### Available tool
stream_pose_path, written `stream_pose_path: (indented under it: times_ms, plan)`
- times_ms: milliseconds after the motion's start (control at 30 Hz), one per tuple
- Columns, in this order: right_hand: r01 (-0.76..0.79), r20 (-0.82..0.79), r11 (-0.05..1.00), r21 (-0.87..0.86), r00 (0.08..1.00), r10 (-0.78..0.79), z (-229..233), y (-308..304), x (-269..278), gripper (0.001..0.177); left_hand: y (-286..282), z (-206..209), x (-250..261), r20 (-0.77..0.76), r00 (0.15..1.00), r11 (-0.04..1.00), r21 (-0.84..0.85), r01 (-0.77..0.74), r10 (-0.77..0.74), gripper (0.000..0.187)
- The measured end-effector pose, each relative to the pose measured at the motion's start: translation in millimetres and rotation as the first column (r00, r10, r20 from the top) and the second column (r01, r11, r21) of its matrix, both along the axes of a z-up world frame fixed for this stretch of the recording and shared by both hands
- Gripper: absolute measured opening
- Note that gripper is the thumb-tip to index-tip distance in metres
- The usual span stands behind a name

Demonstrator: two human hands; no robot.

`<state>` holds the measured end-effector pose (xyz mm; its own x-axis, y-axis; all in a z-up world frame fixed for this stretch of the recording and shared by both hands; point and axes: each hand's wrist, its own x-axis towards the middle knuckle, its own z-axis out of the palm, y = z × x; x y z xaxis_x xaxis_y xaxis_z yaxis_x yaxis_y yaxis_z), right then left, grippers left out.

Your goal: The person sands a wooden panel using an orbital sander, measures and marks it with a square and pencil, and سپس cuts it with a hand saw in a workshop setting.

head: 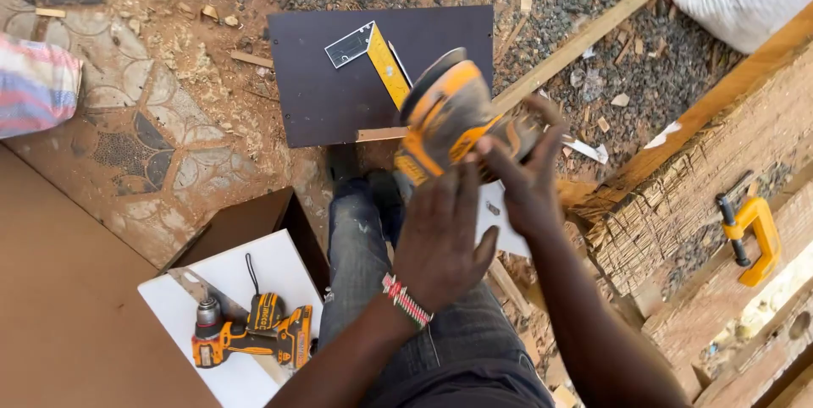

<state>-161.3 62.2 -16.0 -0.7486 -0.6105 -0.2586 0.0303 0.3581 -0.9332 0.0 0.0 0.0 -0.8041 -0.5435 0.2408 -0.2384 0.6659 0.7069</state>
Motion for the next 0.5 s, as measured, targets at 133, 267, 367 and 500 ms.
stream_pose_path:
  times_ms: [133, 267, 367, 500]
  plan:
    - [0.012, -0.275, 0.995, 0.104, 0.961, 0.017, -8.9, 0.3, -42.7, 0.088, -15.8, -71.8, -43.7, -0.066, 0.991, 0.989, 0.078, 0.124, -0.119, 0.098]
    - [0.178, -0.346, 0.811, 0.557, 0.938, 0.032, -40.4, -17.9, -76.4, 0.081, -49.8, -179.6, -81.1, -0.101, 0.951, 0.91, 0.276, 0.308, -0.291, 0.1]
    - [0.118, -0.325, 0.798, 0.591, 0.94, 0.102, -78.0, -17.3, -110.3, 0.073, -87.9, -263.6, -98.4, 0.006, 0.995, 0.993, 0.071, 0.097, -0.097, 0.086]
    - [-0.025, -0.349, 0.835, 0.549, 0.901, 0.256, -115.8, -17.3, -137.0, 0.061, -179.0, -285.4, -96.3, 0.225, 0.945, 0.963, -0.181, -0.199, 0.238, 0.086]
